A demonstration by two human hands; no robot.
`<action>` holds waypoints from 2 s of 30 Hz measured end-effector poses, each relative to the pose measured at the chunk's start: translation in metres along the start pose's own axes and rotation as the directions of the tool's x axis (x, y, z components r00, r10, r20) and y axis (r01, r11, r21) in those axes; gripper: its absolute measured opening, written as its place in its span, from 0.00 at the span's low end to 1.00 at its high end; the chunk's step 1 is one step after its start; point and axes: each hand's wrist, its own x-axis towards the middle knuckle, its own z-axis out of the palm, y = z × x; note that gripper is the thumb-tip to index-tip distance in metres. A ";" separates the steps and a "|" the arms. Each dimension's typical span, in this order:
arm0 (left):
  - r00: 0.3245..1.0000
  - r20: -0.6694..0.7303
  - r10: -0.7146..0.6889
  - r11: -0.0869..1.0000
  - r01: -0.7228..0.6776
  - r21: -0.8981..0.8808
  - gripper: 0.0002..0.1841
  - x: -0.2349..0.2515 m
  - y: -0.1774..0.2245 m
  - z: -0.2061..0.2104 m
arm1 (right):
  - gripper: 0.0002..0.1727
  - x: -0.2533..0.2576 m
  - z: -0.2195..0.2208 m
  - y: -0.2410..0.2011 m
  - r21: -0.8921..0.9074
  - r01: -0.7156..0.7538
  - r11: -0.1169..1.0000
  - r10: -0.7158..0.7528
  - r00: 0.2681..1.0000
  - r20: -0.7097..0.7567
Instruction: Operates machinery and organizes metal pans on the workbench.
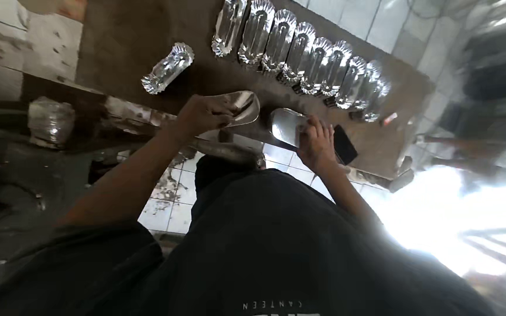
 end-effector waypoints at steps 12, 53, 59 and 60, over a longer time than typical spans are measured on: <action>0.996 -0.053 0.072 0.997 -0.073 -0.019 0.10 -0.002 -0.007 0.003 | 0.27 -0.006 -0.017 -0.024 -0.012 0.096 0.995 -0.096 0.994 -0.050; 0.695 -0.389 -0.604 0.488 -0.062 -0.870 0.19 -0.312 0.078 -0.021 | 0.20 -0.019 -0.045 -0.153 0.268 -0.213 0.940 0.279 0.930 -0.240; 0.760 -0.486 -0.431 0.529 -0.223 -0.819 0.21 -0.292 0.075 -0.061 | 0.13 -0.054 -0.011 -0.385 0.913 0.104 0.395 0.043 0.990 -0.132; 0.756 -0.487 -0.437 0.516 -0.233 -0.824 0.21 -0.291 0.080 -0.065 | 0.13 -0.059 -0.015 -0.406 0.931 0.058 0.361 0.014 0.998 -0.068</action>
